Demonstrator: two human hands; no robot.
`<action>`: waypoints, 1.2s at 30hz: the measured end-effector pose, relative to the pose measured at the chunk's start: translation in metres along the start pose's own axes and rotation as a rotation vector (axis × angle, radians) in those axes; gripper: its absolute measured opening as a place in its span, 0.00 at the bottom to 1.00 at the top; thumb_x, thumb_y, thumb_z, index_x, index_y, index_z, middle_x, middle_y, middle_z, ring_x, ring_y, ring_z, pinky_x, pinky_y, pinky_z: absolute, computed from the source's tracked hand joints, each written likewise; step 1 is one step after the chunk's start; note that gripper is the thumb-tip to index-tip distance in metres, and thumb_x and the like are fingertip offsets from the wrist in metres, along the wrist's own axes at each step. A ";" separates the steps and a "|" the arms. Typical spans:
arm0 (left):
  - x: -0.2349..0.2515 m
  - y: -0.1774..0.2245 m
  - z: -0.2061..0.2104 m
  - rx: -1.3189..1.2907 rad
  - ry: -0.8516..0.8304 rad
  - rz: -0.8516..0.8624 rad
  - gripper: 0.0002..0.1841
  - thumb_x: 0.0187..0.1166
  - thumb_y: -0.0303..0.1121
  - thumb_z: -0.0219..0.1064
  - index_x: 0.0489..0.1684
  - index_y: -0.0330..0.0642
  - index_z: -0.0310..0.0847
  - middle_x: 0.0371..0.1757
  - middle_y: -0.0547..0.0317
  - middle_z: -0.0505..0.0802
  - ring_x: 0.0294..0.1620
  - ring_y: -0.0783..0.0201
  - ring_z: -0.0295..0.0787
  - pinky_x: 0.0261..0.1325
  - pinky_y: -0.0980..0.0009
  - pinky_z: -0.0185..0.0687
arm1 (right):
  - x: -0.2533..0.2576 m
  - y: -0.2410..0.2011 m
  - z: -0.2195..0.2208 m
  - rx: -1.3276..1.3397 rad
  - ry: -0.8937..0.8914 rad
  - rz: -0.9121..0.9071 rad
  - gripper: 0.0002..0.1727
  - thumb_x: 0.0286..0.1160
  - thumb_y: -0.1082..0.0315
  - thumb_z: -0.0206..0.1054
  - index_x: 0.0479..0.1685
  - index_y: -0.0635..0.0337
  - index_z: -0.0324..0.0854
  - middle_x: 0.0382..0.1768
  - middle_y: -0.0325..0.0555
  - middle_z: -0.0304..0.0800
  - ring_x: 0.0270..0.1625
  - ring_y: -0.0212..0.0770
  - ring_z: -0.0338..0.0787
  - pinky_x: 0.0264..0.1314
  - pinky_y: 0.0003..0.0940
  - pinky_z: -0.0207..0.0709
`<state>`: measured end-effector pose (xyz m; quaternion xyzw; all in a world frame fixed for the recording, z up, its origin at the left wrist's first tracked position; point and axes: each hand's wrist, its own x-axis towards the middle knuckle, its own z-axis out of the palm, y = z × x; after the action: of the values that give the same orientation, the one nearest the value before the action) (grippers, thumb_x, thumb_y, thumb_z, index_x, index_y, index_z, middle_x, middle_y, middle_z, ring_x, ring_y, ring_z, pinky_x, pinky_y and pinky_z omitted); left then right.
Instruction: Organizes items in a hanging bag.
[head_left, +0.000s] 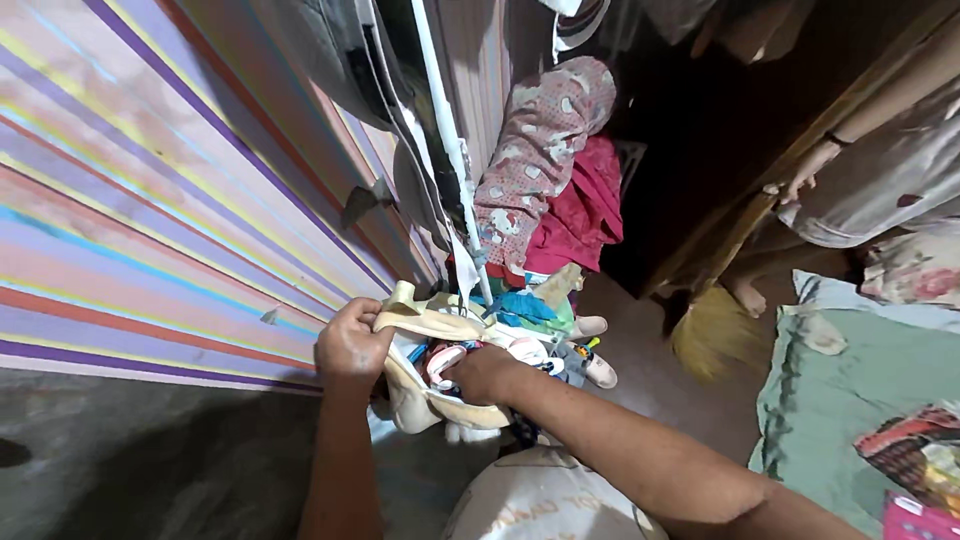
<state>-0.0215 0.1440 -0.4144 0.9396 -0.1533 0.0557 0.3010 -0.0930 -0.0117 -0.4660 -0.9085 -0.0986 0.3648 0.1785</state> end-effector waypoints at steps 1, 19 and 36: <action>0.001 0.000 0.000 0.007 -0.006 -0.003 0.11 0.66 0.27 0.77 0.44 0.39 0.88 0.36 0.49 0.92 0.36 0.52 0.86 0.42 0.45 0.78 | 0.000 0.000 0.000 0.002 -0.001 0.002 0.24 0.84 0.60 0.61 0.78 0.49 0.77 0.63 0.64 0.87 0.66 0.69 0.85 0.61 0.74 0.74; 0.001 -0.037 -0.005 -0.047 0.135 0.000 0.14 0.66 0.25 0.77 0.47 0.29 0.85 0.37 0.46 0.92 0.32 0.62 0.86 0.42 0.60 0.83 | 0.016 -0.015 -0.006 0.004 0.037 -0.104 0.18 0.86 0.61 0.59 0.66 0.59 0.83 0.55 0.65 0.89 0.61 0.69 0.87 0.58 0.74 0.75; -0.032 -0.023 -0.027 0.045 -0.219 0.025 0.17 0.68 0.26 0.81 0.54 0.39 0.87 0.46 0.49 0.93 0.38 0.56 0.90 0.45 0.53 0.88 | 0.012 -0.015 0.007 0.036 0.023 -0.060 0.18 0.84 0.65 0.61 0.68 0.56 0.83 0.59 0.64 0.89 0.65 0.68 0.86 0.61 0.73 0.75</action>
<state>-0.0447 0.1853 -0.4115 0.9445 -0.1957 -0.0399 0.2608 -0.0898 0.0074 -0.4725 -0.9058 -0.1172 0.3507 0.2070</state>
